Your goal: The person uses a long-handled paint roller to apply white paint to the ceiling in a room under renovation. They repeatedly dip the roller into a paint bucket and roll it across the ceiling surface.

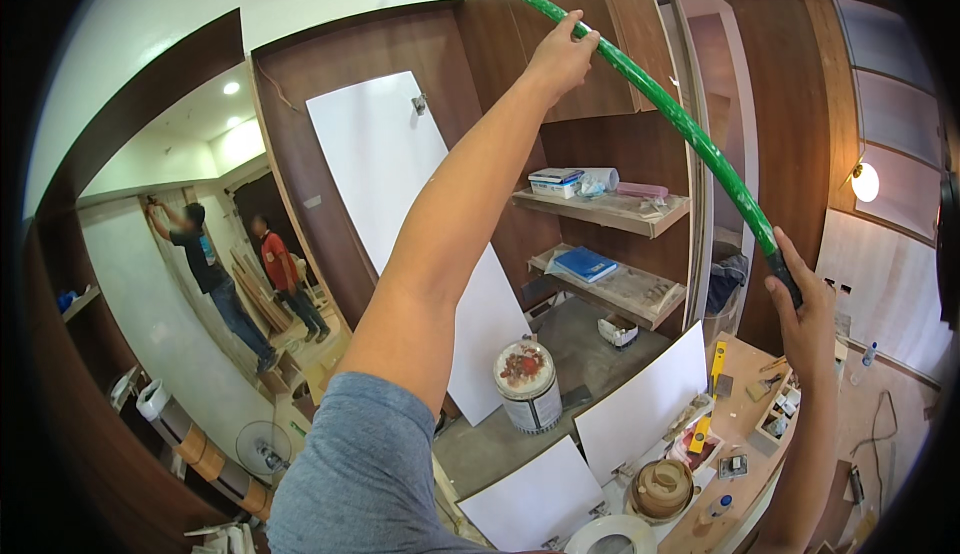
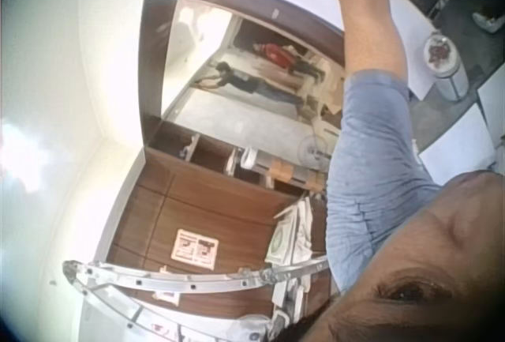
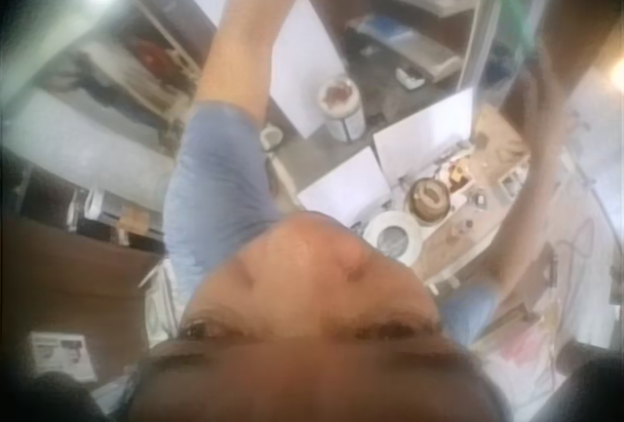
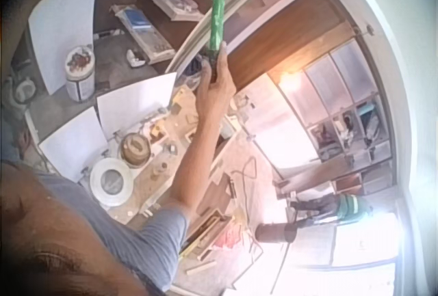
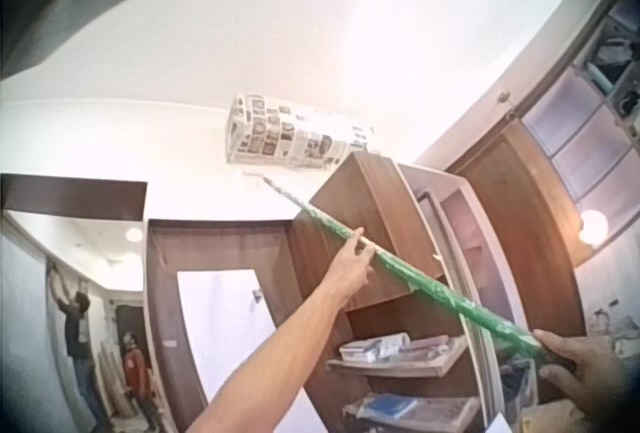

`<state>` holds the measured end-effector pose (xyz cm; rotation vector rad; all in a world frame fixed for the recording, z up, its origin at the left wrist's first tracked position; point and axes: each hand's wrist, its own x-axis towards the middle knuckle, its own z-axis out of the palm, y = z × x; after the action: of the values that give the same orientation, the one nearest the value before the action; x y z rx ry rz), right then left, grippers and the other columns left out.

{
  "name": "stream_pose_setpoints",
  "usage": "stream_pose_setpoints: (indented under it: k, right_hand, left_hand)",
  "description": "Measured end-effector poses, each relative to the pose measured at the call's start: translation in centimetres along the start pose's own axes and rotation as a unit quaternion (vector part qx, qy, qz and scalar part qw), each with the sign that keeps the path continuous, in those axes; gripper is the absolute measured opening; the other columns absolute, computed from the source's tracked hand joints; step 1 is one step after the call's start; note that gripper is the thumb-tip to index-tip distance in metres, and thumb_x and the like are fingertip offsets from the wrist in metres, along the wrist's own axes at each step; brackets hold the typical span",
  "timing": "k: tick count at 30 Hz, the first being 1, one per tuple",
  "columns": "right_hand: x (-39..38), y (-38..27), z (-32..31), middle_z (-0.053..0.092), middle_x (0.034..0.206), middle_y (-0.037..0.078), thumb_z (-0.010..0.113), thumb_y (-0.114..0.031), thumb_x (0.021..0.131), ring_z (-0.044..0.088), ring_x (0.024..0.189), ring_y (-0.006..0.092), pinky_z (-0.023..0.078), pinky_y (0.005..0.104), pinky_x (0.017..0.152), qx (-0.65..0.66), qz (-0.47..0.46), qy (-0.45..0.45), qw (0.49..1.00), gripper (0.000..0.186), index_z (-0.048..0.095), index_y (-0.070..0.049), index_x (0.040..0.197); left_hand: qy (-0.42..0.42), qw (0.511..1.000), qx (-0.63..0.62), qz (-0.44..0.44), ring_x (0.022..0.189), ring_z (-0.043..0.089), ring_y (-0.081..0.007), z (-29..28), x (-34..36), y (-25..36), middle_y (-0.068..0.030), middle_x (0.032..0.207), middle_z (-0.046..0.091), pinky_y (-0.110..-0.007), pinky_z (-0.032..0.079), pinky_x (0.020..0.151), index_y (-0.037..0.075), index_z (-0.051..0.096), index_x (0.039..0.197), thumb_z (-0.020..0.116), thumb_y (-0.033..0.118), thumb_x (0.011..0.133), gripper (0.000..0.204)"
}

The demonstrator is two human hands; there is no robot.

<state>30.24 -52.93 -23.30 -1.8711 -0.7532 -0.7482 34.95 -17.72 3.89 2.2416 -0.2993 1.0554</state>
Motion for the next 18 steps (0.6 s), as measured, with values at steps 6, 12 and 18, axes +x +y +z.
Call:
stream_pose_setpoints:
  k: [6,12,18]
  right_hand:
    - [-0.4,-0.3,-0.2,0.071,0.116,0.021,0.065,-0.006,0.096,0.067,0.103,0.0296,0.049,0.0368,0.097,0.020,-0.041,0.019,0.999,0.057,0.053,-0.013,0.151]
    - [-5.2,1.5,-1.7,0.069,0.103,0.019,0.067,-0.002,0.092,0.064,0.089,0.0318,0.049,0.0373,0.088,-0.058,-0.016,-0.020,0.998,0.060,0.054,-0.012,0.150]
    - [-12.3,5.4,-4.3,0.067,0.095,0.018,0.068,-0.002,0.089,0.063,0.082,0.0315,0.050,0.0380,0.080,-0.044,0.006,-0.013,0.999,0.057,0.059,-0.008,0.145]
  left_hand:
    - [0.033,0.999,0.028,-0.004,0.089,0.065,-0.0197,-0.4,1.7,0.7,-0.0108,0.121,0.062,-0.037,0.056,0.072,0.009,0.048,0.150,0.063,0.036,0.101,0.058]
    - [0.106,0.986,0.126,-0.030,0.117,0.067,-0.0352,-0.1,2.2,-2.3,-0.0228,0.120,0.070,-0.042,0.052,0.101,0.005,0.060,0.135,0.066,0.040,0.093,0.054]
    - [0.088,0.988,0.119,-0.044,0.083,0.068,-0.0242,-0.6,-0.6,-5.1,-0.0144,0.098,0.070,-0.036,0.053,0.073,0.004,0.063,0.117,0.066,0.039,0.096,0.042]
